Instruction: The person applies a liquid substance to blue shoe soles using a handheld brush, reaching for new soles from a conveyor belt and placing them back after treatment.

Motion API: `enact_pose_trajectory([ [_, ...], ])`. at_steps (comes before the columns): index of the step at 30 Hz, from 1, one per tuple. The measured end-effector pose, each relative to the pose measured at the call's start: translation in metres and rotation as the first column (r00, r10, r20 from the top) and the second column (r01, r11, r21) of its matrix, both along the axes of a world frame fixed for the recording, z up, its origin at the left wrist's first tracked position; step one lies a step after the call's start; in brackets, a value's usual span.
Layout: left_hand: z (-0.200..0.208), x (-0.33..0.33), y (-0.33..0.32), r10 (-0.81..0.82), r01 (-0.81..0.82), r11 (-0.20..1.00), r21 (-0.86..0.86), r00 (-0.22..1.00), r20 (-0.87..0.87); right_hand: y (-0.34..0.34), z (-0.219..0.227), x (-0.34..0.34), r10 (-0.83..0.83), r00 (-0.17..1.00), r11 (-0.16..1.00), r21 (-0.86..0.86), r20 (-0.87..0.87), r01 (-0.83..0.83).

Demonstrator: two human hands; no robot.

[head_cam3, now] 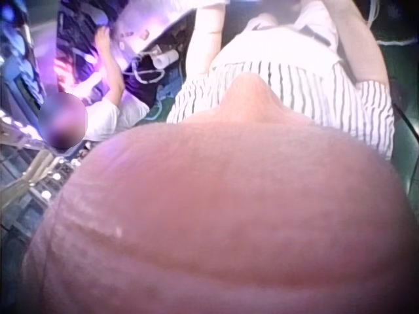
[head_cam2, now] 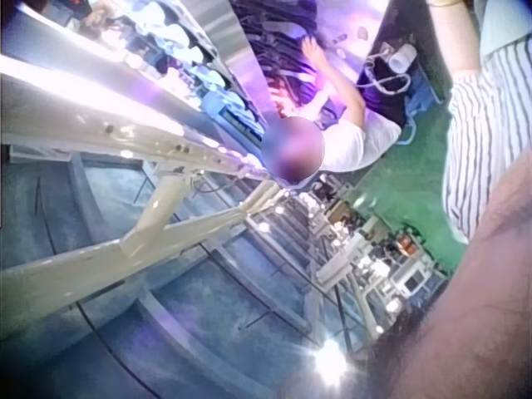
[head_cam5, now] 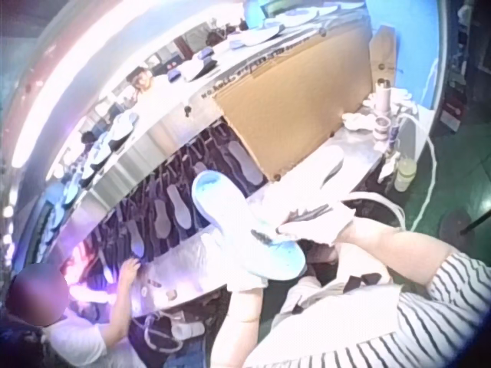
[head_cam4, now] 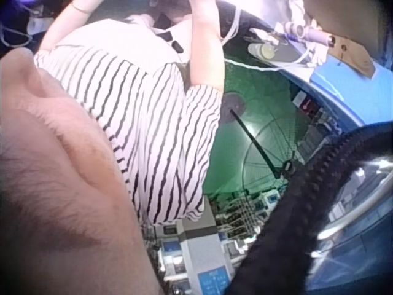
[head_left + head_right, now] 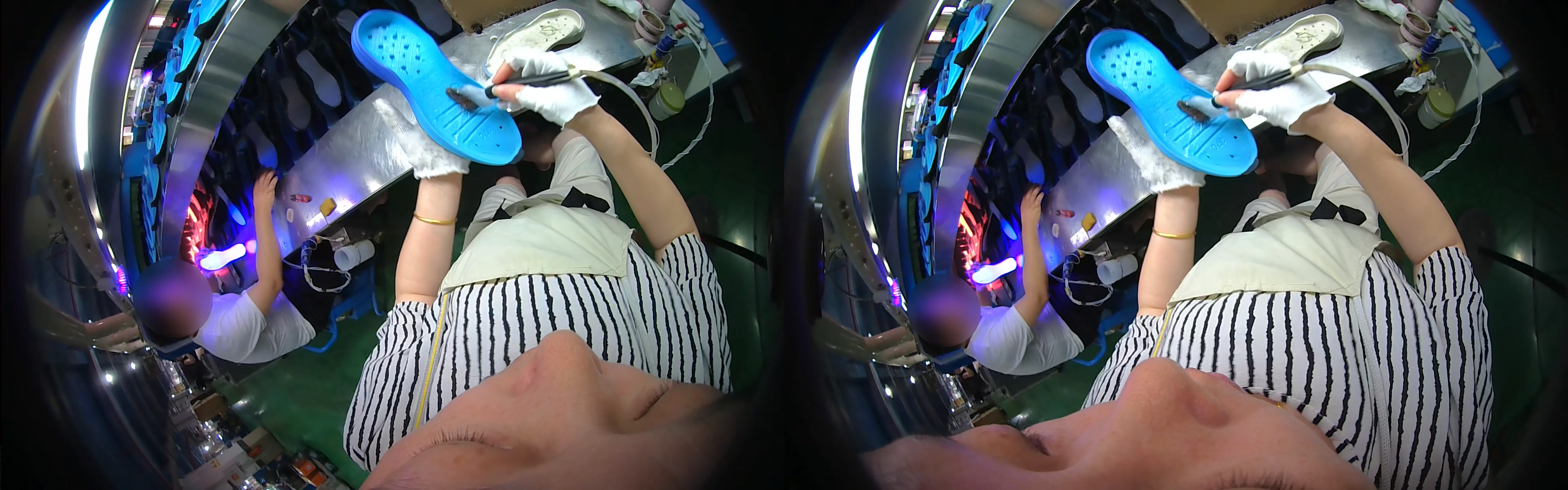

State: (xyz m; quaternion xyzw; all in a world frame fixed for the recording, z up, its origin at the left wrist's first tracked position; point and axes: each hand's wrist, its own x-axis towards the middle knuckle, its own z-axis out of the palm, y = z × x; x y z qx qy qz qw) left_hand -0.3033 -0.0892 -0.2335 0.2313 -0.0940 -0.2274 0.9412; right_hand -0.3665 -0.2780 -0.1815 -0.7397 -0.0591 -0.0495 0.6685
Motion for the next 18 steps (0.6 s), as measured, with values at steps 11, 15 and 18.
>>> enact_pose_trajectory([
  [11, -0.013, 0.002, -0.008, 0.038, -0.039, 0.999, 0.026, 0.998, 0.040, 0.026, -0.015, -0.027, 0.075, 0.993, 0.992, 0.108, -0.092, -0.065],
  [15, -0.003, 0.001, -0.007, 0.040, -0.039, 0.995, -0.088, 0.999, 0.000, 0.035, -0.009, -0.028, 0.036, 0.999, 0.979, 0.200, 0.030, -0.041],
  [18, 0.011, 0.000, -0.010, 0.028, -0.022, 0.992, -0.128, 0.998, 0.048, 0.038, -0.007, -0.028, 0.157, 0.986, 0.986, 0.045, 0.058, -0.159],
])
